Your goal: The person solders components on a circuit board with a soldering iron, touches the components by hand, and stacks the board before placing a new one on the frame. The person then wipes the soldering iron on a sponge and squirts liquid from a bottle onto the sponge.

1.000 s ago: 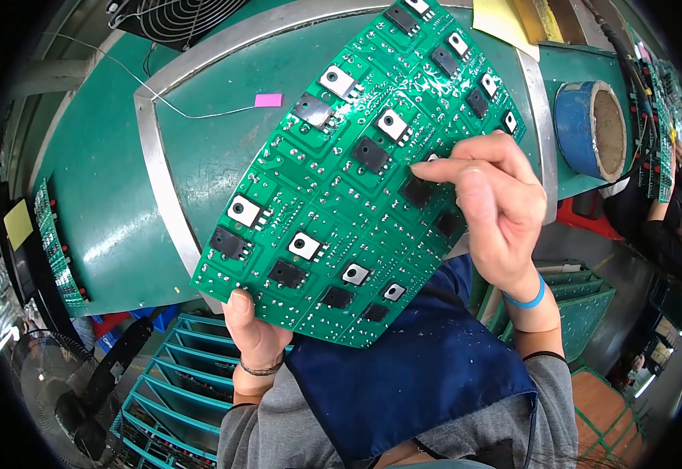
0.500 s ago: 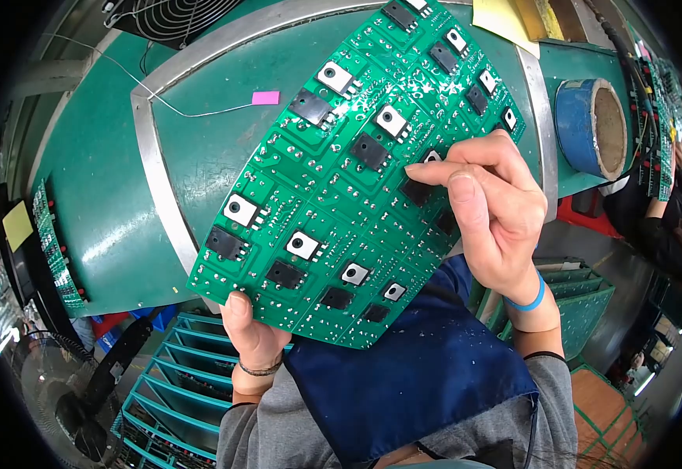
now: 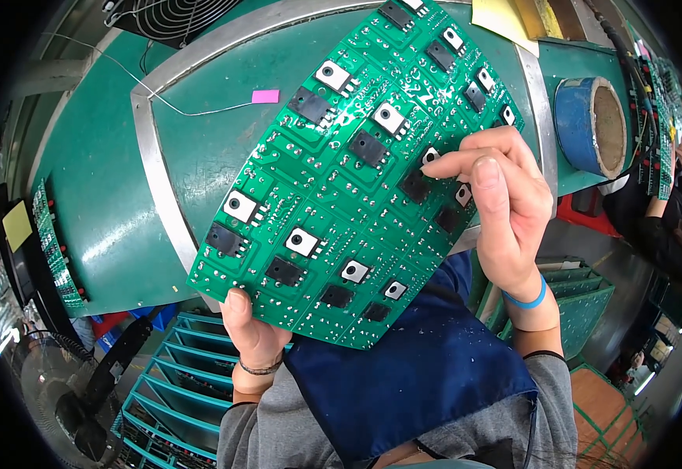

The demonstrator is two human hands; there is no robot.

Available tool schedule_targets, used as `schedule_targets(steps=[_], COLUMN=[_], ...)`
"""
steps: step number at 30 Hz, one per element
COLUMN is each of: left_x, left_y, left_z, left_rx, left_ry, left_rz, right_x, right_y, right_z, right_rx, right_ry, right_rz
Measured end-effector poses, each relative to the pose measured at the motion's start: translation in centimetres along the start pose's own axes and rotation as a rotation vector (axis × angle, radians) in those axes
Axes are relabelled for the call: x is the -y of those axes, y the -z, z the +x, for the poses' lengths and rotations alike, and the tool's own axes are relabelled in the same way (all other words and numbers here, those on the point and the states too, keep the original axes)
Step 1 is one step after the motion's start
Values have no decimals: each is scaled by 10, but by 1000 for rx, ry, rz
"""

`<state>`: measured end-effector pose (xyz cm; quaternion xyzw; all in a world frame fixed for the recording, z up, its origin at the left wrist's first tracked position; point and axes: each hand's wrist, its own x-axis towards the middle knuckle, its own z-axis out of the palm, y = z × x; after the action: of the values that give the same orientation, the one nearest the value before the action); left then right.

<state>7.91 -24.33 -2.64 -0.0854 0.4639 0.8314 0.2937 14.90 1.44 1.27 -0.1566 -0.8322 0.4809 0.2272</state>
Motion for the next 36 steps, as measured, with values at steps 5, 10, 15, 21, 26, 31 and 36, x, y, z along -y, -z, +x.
schedule_targets(steps=[5, 10, 15, 21, 26, 31, 36], left_x=[0, 1, 5, 4, 5, 2, 3], left_y=[0, 3, 11, 13, 16, 5, 8], left_z=[-1, -2, -2, -1, 1, -1, 0], left_rx=[13, 30, 143, 218, 211, 39, 40], left_ry=[-8, -19, -55, -67, -74, -22, -31], left_rz=[8, 13, -7, 14, 8, 7, -7], right_x=[0, 3, -3, -12, -8, -8, -12], right_y=[-4, -3, -3, 4, 1, -1, 7], right_z=[3, 2, 11, 6, -2, -5, 0], right_rx=[17, 71, 146, -59, -151, -99, -195], right_ry=[57, 77, 150, -1, 49, 170, 117], right_rz=[-75, -182, -126, 117, 25, -62, -69])
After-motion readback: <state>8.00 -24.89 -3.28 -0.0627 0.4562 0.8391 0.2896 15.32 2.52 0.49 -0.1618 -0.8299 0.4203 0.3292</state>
